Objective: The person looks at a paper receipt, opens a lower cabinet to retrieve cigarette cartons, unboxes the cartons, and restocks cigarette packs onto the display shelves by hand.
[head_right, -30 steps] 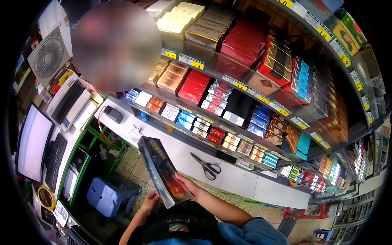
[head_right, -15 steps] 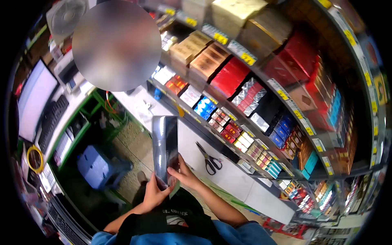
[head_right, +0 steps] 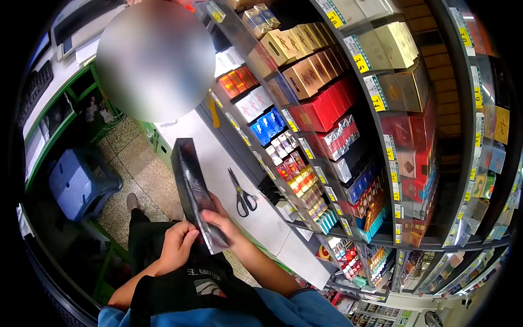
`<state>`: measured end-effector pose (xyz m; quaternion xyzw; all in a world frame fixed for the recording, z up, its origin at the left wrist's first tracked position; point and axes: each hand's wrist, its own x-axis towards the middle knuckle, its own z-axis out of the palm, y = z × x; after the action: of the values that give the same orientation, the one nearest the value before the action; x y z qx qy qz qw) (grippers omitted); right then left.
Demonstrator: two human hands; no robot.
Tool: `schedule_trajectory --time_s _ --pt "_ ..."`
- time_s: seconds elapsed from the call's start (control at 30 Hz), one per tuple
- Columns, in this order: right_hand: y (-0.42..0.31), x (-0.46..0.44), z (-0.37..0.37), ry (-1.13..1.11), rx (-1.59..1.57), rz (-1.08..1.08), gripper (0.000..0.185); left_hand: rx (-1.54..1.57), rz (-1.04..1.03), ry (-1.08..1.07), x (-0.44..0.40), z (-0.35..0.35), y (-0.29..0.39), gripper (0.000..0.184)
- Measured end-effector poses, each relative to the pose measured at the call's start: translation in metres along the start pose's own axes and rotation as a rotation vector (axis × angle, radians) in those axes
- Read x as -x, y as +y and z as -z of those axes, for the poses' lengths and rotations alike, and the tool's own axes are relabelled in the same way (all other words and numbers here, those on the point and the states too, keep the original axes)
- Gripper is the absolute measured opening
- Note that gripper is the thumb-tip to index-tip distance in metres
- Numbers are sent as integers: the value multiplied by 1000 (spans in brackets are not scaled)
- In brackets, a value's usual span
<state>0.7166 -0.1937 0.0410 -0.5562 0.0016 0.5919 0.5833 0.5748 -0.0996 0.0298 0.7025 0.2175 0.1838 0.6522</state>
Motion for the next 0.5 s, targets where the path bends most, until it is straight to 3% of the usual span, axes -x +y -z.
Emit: schedule_trajectory --time_s 0.07,0.1,0.17,0.27,0.33,0.4,0.43,0.47,0.5 --pt "1 2 14 -200 -445 -182 49 241 212 -89 -1 5 -2 14" --pt "-3 1 22 -343 -508 -211 50 234 207 -89 -2 8 -3 14" --pt "-6 7 20 -123 -448 -59 54 182 192 -91 -1 20 -12 15" --pt "-20 15 12 -253 -564 -26 60 120 291 -30 1 37 -49 17" --pt "-11 13 24 -331 -577 -6 81 137 358 -21 6 46 -82 23" --pt "5 11 42 -226 -521 -17 81 101 392 -70 11 42 -88 23" --pt "11 9 46 -218 -552 -23 71 87 434 -106 15 41 -92 24" --pt "10 10 41 -213 -606 -27 63 285 508 -186 19 36 -103 31" --pt "10 9 37 -222 -633 -25 57 614 751 -152 14 35 -71 45"
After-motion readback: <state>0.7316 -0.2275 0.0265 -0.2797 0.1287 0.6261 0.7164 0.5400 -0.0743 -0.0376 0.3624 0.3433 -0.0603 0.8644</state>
